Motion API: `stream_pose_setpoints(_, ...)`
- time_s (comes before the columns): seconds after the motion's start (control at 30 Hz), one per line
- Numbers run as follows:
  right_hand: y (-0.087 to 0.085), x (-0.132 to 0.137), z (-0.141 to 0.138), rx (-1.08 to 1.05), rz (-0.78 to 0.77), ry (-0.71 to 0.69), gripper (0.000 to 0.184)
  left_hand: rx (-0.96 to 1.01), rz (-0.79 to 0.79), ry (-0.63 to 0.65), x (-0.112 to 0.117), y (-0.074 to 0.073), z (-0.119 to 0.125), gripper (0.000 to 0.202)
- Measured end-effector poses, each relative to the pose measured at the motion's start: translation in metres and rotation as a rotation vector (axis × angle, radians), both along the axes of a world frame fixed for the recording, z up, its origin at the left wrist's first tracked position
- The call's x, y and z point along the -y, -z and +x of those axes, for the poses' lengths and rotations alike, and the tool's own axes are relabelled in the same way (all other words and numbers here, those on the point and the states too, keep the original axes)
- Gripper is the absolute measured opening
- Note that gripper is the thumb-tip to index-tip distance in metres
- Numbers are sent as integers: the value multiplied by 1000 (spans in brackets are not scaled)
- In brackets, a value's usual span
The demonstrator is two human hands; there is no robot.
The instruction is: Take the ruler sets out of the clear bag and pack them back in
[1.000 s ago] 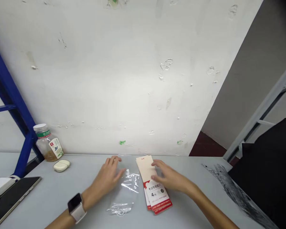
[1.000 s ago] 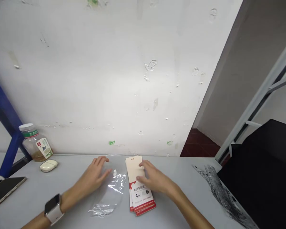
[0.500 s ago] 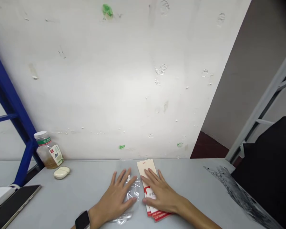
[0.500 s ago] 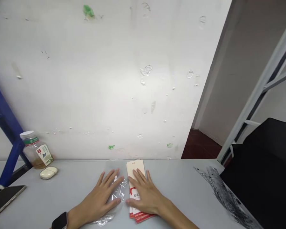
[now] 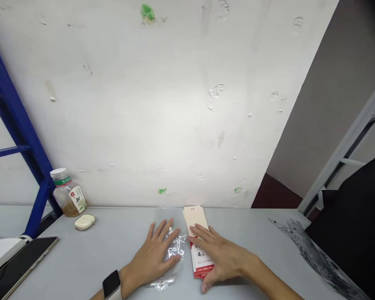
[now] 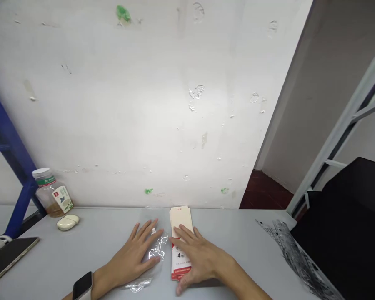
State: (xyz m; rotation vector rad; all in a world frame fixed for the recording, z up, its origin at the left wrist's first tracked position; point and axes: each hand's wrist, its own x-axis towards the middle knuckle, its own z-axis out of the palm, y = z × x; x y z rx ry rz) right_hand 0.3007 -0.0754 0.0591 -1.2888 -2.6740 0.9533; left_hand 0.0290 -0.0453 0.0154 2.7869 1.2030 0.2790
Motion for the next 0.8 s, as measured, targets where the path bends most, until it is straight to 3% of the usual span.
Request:
stream_pose_setpoints(0.07, -6, 2, 4, 27, -22, 17, 108, -4, -14, -5, 1, -2, 1, 61)
stream_pose_setpoints(0.17, -11, 6, 5, 72, 20, 30, 89, -1, -9, -2, 2, -4, 2, 60)
stream_pose_setpoints(0.27, -9, 8, 0, 106, 104, 2, 66, -5, -8, -7, 3, -4, 2, 60)
stream_pose_setpoints(0.4, -2, 11, -11, 116, 243, -12, 54, -1, -12, -7, 2, -3, 2, 59)
stream_pose_setpoints(0.53, 1, 13, -16, 90, 323, -3, 55, 35, 18, 3, 1, -2, 1, 59)
stream_pose_setpoints(0.7, 6, 8, -12, 37, 258, -3, 79, 52, 6, -3, 2, -3, 1, 59)
stream_pose_setpoints(0.8, 14, 4, -12, 26, 242, -10, 79, 72, 21, -3, 3, -3, 0, 58)
